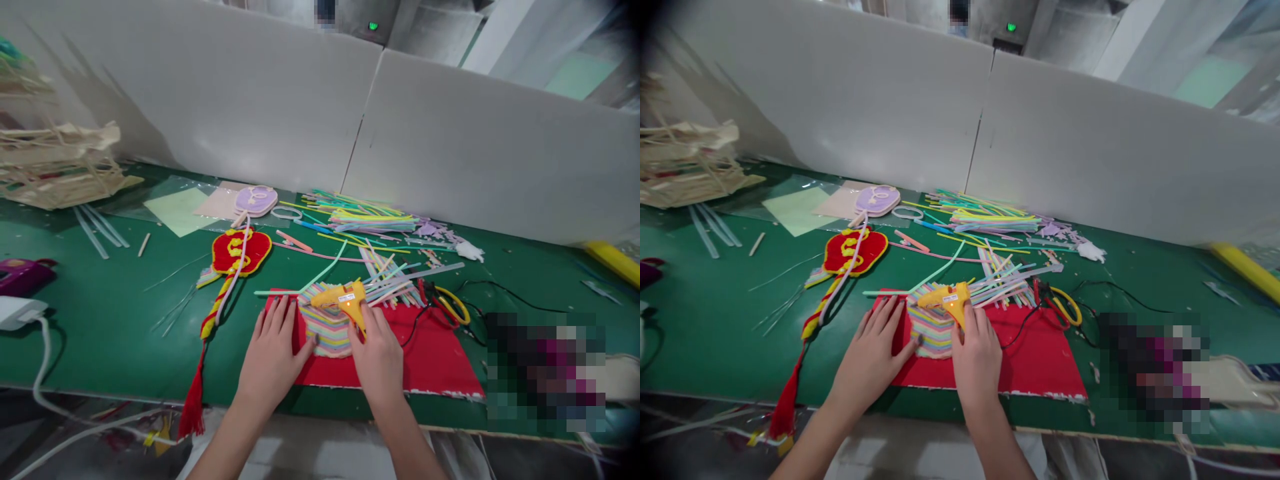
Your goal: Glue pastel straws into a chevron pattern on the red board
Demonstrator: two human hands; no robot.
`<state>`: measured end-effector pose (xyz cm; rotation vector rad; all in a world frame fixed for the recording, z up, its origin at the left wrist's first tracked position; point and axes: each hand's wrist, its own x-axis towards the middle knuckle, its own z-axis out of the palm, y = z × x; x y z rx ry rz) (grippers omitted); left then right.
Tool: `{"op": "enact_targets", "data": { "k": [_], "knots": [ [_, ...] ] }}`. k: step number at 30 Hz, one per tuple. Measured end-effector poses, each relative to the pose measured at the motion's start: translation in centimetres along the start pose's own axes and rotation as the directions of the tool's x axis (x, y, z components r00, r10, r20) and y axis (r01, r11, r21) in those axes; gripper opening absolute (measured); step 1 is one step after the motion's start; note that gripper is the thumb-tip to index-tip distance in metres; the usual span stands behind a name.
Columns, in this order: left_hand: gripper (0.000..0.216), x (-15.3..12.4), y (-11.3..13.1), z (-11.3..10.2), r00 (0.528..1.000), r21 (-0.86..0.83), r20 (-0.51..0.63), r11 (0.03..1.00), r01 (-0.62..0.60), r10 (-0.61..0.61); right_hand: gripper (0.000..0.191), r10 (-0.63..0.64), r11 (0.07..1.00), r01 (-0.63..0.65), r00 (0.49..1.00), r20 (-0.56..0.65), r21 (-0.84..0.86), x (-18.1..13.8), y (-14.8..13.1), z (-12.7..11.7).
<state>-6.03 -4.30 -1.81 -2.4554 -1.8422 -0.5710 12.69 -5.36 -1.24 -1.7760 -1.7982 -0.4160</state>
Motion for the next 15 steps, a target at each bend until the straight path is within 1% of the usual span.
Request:
{"op": "enact_targets", "data": {
  "k": [8,15],
  "knots": [
    [0.067,0.1,0.03,-0.06,0.999,0.025,0.039,1.0,0.001,-0.002,0.036,0.013,1.0,-0.013,1.0,0.018,0.018,-0.02,0.11,0.0],
    [0.066,0.09,0.05,-0.16,0.999,0.014,0.039,1.0,0.008,-0.009,0.035,0.001,1.0,-0.001,1.0,0.006,0.008,0.21,0.0,-0.38]
  ]
}}
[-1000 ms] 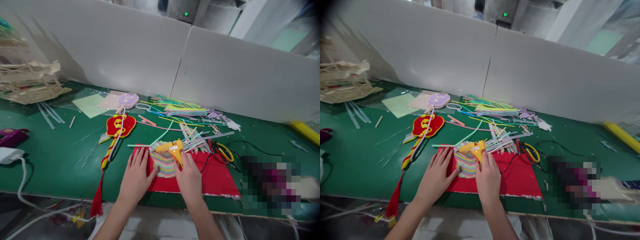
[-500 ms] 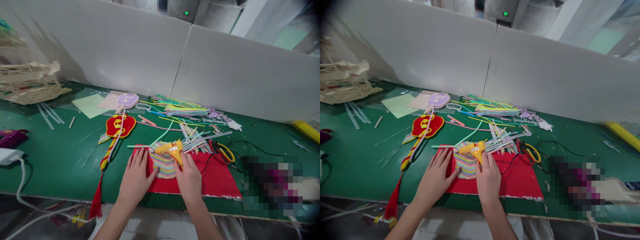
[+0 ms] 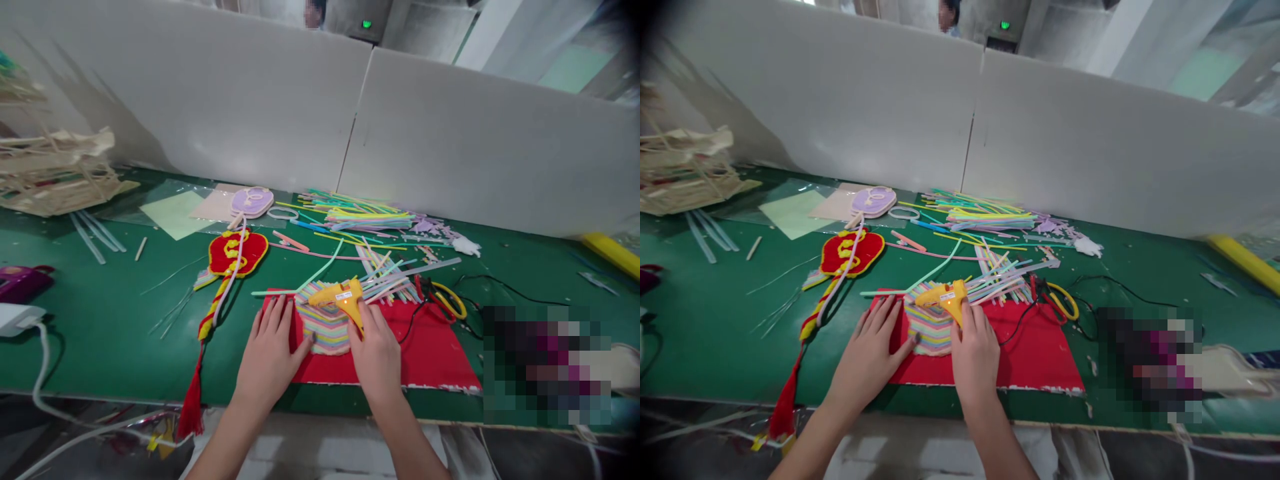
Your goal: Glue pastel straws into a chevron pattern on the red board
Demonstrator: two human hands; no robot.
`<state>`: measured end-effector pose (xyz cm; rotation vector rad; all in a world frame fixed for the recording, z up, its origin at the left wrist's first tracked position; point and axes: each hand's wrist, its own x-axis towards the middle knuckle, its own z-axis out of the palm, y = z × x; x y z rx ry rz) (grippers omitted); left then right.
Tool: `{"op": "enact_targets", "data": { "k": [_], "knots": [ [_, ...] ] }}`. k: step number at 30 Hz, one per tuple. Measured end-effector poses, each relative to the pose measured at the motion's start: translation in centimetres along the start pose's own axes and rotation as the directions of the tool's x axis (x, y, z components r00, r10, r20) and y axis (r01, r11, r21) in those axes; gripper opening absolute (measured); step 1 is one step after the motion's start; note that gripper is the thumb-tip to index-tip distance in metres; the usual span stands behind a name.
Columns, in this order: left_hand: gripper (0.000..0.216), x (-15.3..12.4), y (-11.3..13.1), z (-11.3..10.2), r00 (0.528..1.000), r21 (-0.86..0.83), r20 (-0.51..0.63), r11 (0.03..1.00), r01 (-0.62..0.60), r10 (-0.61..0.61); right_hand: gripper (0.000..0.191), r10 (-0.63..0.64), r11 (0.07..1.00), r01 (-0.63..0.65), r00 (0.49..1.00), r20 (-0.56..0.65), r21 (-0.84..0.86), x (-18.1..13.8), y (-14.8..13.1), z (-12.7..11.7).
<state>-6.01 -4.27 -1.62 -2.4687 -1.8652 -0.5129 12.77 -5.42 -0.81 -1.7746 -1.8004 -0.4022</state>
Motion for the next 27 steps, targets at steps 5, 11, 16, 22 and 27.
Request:
{"op": "enact_targets", "data": {
  "k": [5,11,16,22,27],
  "knots": [
    [0.066,0.03,-0.01,-0.02,1.0,0.001,0.003,1.0,0.001,-0.001,0.034,-0.008,1.0,0.008,1.0,0.011,0.006,-0.13,0.07,-0.17],
    [0.065,0.01,-0.01,0.01,1.0,-0.009,0.0,1.0,0.005,-0.005,0.034,0.029,0.999,-0.029,0.999,0.03,0.016,-0.21,0.04,-0.38],
    [0.065,0.02,0.0,-0.09,1.0,-0.026,-0.007,1.0,-0.001,0.001,0.033,0.048,0.999,-0.048,0.998,0.044,-0.002,-0.01,-0.29,-0.43],
    [0.065,0.05,0.1,-0.3,1.0,-0.006,0.015,1.0,0.008,-0.008,0.044,0.124,0.989,-0.118,0.99,0.065,-0.084,0.02,-0.67,-0.77],
    [0.064,0.03,0.0,-0.1,1.0,-0.002,0.003,1.0,-0.004,0.004,0.052,0.129,0.987,-0.12,0.989,0.074,-0.106,0.41,-0.71,-0.88]
  ]
}}
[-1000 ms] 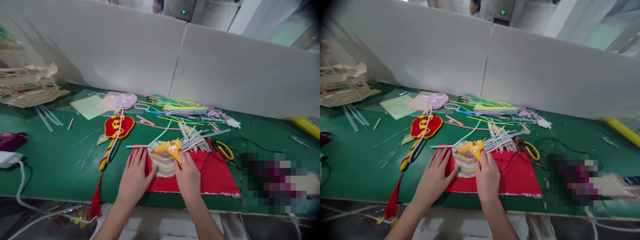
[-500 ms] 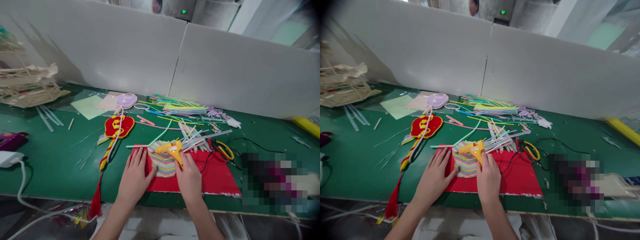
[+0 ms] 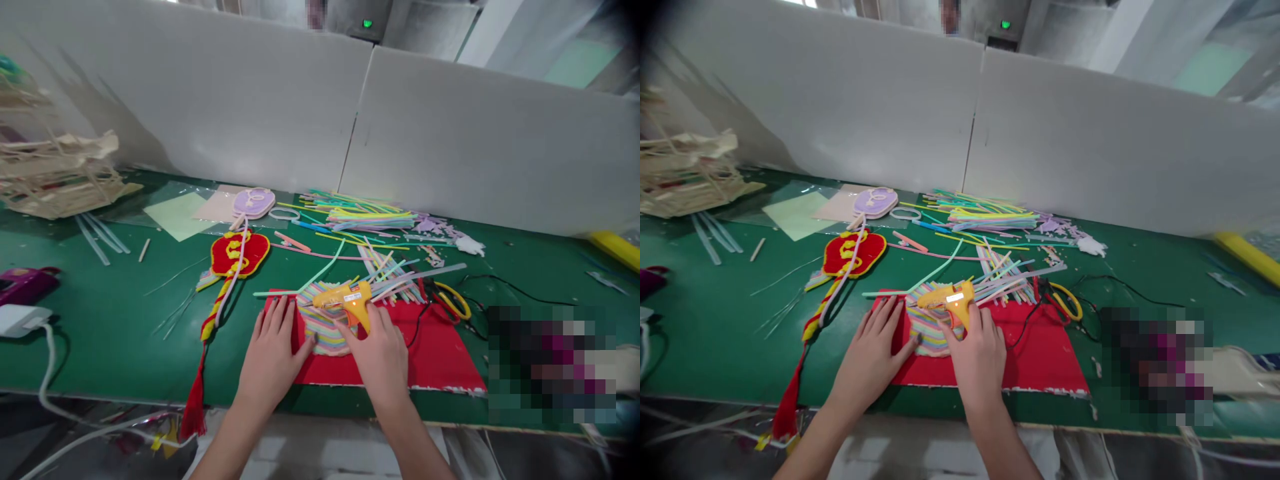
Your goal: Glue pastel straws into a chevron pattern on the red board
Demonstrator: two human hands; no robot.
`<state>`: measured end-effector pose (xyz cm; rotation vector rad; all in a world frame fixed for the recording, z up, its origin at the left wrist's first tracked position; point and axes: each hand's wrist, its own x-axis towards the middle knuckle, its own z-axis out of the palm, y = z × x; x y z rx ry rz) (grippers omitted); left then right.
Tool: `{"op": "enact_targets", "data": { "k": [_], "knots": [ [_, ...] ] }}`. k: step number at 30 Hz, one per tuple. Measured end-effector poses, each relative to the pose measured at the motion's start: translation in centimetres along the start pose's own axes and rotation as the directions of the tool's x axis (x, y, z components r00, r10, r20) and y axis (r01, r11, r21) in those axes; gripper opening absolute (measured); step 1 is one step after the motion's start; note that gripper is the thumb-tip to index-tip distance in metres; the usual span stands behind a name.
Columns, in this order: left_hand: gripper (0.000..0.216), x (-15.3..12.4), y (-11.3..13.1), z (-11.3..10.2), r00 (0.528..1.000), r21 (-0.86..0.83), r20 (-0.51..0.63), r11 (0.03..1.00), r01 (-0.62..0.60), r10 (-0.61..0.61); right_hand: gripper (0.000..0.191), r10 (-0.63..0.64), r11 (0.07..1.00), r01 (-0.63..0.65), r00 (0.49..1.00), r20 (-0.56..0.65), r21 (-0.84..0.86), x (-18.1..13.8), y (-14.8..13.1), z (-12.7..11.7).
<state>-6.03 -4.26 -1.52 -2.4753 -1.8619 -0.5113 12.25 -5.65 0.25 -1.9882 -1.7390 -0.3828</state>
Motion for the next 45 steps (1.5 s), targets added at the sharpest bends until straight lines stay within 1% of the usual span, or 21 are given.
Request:
{"op": "enact_targets", "data": {
  "k": [6,9,16,22,28,33,38,45],
  "knots": [
    [0.063,0.0,0.0,0.0,1.0,0.002,-0.012,1.0,0.001,-0.001,0.033,-0.023,0.998,0.024,1.0,0.01,-0.05,0.5,-0.7,0.2],
    [0.063,0.0,0.1,0.0,1.0,0.006,-0.003,1.0,0.0,0.0,0.028,-0.023,0.998,0.023,1.0,0.008,-0.066,0.4,-0.8,0.3],
    [0.063,0.0,0.1,0.0,1.0,-0.013,-0.02,1.0,0.001,-0.001,0.031,-0.025,0.998,0.026,0.999,0.026,-0.061,0.3,-0.5,0.4],
    [0.066,0.0,0.1,-0.1,1.0,0.012,0.009,1.0,0.002,-0.002,0.031,-0.019,0.998,0.022,0.999,0.042,-0.066,0.2,-0.4,0.4],
    [0.063,0.0,0.1,0.0,1.0,-0.009,-0.013,1.0,-0.006,0.006,0.031,-0.006,0.999,0.009,0.998,0.064,-0.044,0.1,-0.2,0.2],
    [0.063,0.0,0.1,-0.1,1.0,-0.036,-0.01,0.999,0.01,-0.011,0.03,-0.012,0.999,0.014,0.999,0.051,-0.052,0.0,-0.1,-0.1],
    [0.064,0.0,0.1,0.0,1.0,-0.017,-0.009,1.0,0.003,-0.004,0.03,-0.016,0.998,0.019,0.998,0.055,-0.06,-0.1,0.1,-0.4],
    [0.064,0.0,0.0,0.1,1.0,-0.008,-0.004,1.0,0.006,-0.006,0.031,-0.037,0.998,0.038,0.999,0.026,-0.056,-0.5,0.7,-0.8]
  ]
}}
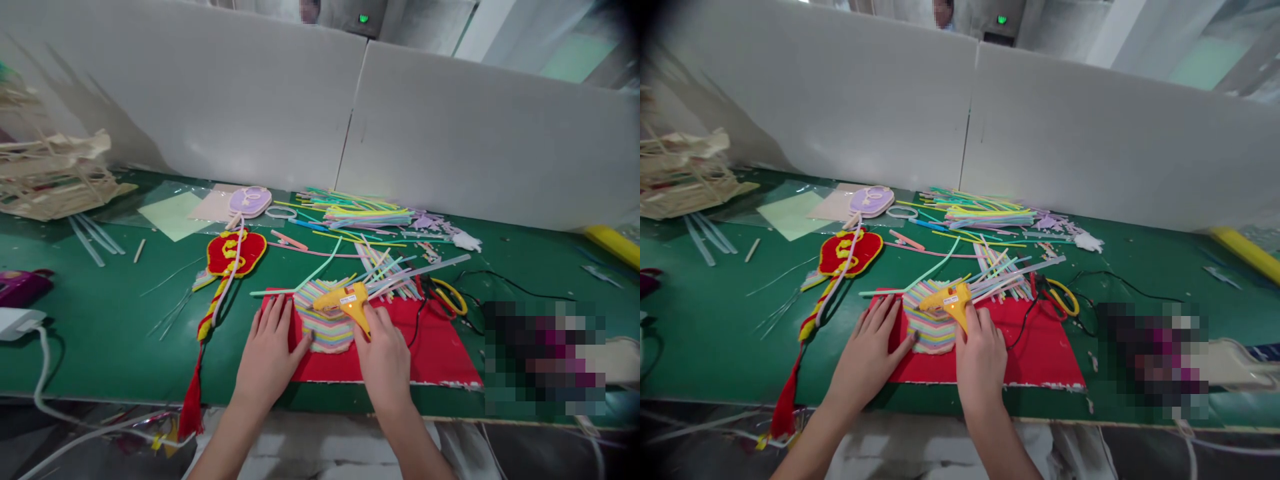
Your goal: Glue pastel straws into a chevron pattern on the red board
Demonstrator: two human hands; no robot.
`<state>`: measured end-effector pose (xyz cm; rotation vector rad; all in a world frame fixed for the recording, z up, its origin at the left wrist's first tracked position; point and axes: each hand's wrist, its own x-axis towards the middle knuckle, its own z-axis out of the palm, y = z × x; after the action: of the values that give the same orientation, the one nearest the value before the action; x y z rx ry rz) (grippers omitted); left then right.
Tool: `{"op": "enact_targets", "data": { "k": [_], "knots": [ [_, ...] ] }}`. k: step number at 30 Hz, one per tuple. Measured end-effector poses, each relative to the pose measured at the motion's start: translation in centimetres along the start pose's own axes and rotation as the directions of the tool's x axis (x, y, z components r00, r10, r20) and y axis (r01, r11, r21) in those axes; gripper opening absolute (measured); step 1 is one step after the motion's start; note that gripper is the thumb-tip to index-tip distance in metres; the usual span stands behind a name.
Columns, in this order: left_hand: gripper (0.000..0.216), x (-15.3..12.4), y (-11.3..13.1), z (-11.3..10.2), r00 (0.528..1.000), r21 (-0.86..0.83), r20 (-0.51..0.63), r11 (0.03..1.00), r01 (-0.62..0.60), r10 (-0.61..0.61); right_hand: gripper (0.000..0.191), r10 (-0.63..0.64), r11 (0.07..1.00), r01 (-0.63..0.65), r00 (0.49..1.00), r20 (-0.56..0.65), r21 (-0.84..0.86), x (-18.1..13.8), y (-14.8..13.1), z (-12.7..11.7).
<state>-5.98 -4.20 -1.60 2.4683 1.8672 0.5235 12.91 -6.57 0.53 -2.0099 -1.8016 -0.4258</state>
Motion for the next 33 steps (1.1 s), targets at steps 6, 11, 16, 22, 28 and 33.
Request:
{"op": "enact_targets", "data": {
  "k": [6,11,16,22,28,33],
  "knots": [
    [0.064,0.0,0.0,0.0,1.0,0.026,0.009,1.0,-0.006,0.005,0.032,0.01,1.0,-0.01,1.0,0.001,0.023,-0.3,0.6,-0.2],
    [0.064,0.0,0.0,0.0,1.0,0.023,0.003,1.0,-0.01,0.01,0.03,0.02,1.0,-0.019,1.0,0.018,-0.001,-0.7,1.0,-0.5],
    [0.063,0.0,-0.1,0.1,1.0,0.001,-0.013,1.0,-0.003,0.003,0.031,0.033,0.999,-0.033,0.999,-0.001,0.006,-1.2,1.6,-0.6],
    [0.063,0.0,-0.1,0.1,1.0,0.021,-0.008,1.0,-0.014,0.014,0.031,0.044,0.999,-0.043,0.999,-0.015,0.015,-1.7,2.3,-0.9],
    [0.064,0.0,-0.2,0.1,1.0,0.043,-0.012,0.999,-0.018,0.019,0.029,0.063,0.998,-0.064,0.998,0.015,0.027,-1.9,2.9,-1.1],
    [0.064,0.0,-0.2,0.1,1.0,0.061,-0.012,0.998,-0.028,0.029,0.029,0.059,0.998,-0.059,0.998,0.001,0.014,-2.0,3.2,-1.1]
  ]
}}
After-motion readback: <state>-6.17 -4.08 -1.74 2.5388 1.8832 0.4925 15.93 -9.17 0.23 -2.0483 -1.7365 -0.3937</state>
